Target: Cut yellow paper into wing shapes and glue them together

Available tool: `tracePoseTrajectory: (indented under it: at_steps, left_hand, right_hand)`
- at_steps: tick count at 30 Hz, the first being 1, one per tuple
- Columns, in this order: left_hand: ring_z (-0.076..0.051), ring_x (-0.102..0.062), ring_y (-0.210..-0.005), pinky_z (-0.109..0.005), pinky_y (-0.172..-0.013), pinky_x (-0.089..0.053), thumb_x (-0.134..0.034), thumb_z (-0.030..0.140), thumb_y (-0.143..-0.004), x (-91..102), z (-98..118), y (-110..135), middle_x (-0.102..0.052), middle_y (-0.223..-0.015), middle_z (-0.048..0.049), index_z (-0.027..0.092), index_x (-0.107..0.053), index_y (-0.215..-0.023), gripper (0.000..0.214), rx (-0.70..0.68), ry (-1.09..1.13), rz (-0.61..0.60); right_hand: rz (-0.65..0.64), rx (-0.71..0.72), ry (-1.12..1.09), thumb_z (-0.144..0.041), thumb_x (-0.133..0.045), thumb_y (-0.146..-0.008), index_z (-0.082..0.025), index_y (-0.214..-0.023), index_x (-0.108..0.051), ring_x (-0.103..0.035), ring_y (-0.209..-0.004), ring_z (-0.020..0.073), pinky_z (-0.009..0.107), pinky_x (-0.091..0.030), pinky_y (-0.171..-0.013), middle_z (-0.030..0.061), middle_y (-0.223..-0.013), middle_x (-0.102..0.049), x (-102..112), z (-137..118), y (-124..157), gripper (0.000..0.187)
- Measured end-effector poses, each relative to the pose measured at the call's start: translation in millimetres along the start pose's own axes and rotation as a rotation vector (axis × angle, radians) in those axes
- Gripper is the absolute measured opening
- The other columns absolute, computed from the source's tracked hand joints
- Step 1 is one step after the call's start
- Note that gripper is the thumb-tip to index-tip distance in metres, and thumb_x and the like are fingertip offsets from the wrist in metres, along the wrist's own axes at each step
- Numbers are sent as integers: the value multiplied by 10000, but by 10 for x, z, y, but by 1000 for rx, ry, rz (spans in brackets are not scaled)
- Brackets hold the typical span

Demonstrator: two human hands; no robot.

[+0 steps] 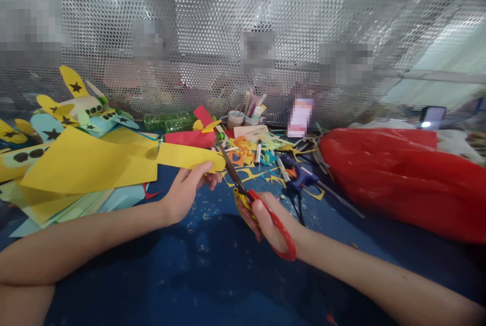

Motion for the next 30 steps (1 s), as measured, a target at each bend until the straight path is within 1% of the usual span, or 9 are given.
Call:
tracePoseTrajectory:
  at_steps: [3,5,9,19,30]
  left_hand:
    - [-127,-510,-591,-272,-614,-425,-556,323,-825,15,-2,-6,-591,-605,-17,143,-620,-623,278,8,14,11]
    - [-128,-509,-580,-274,-609,-426,-572,327,-807,42,-8,-16,-591,-584,-16,141,-623,-608,277,16,24,40]
    - [-125,-511,-565,-273,-593,-425,-614,323,-763,108,-15,-43,-592,-576,-4,141,-635,-641,220,12,50,105]
    - [-127,-514,-579,-272,-586,-428,-613,319,-755,128,-12,-67,-592,-596,-6,146,-635,-641,209,-15,27,102]
    - [-127,-510,-586,-268,-583,-437,-611,301,-752,198,-9,-103,-608,-631,-8,156,-641,-668,170,-59,-9,121]
  right_hand:
    - [-3,-6,-5,-802,-156,-821,-232,-612,-318,-297,-448,101,253,-301,-405,-34,-492,-332,-6,-7,-1,628]
    - [-11,-3,-8,-812,-159,-812,-232,-612,-320,-291,-447,100,251,-292,-403,-36,-490,-328,-12,-20,-2,634]
    - [-21,-7,-8,-804,-157,-820,-233,-613,-317,-289,-447,98,249,-290,-408,-39,-488,-321,-17,-24,-2,628]
    - [-17,-9,-1,-808,-158,-816,-235,-610,-306,-295,-439,99,251,-297,-399,-38,-482,-322,-9,-25,0,626]
    - [-9,-19,26,-749,-199,-863,-234,-586,-287,-311,-446,100,243,-298,-392,-32,-484,-318,7,-70,-9,591]
Point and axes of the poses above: each hand's wrist, its own y-axis away from the middle knuckle, its own x-axis out of the back of the hand, z = x × y, the point moved 8 cm from there along -y, towards the middle knuckle
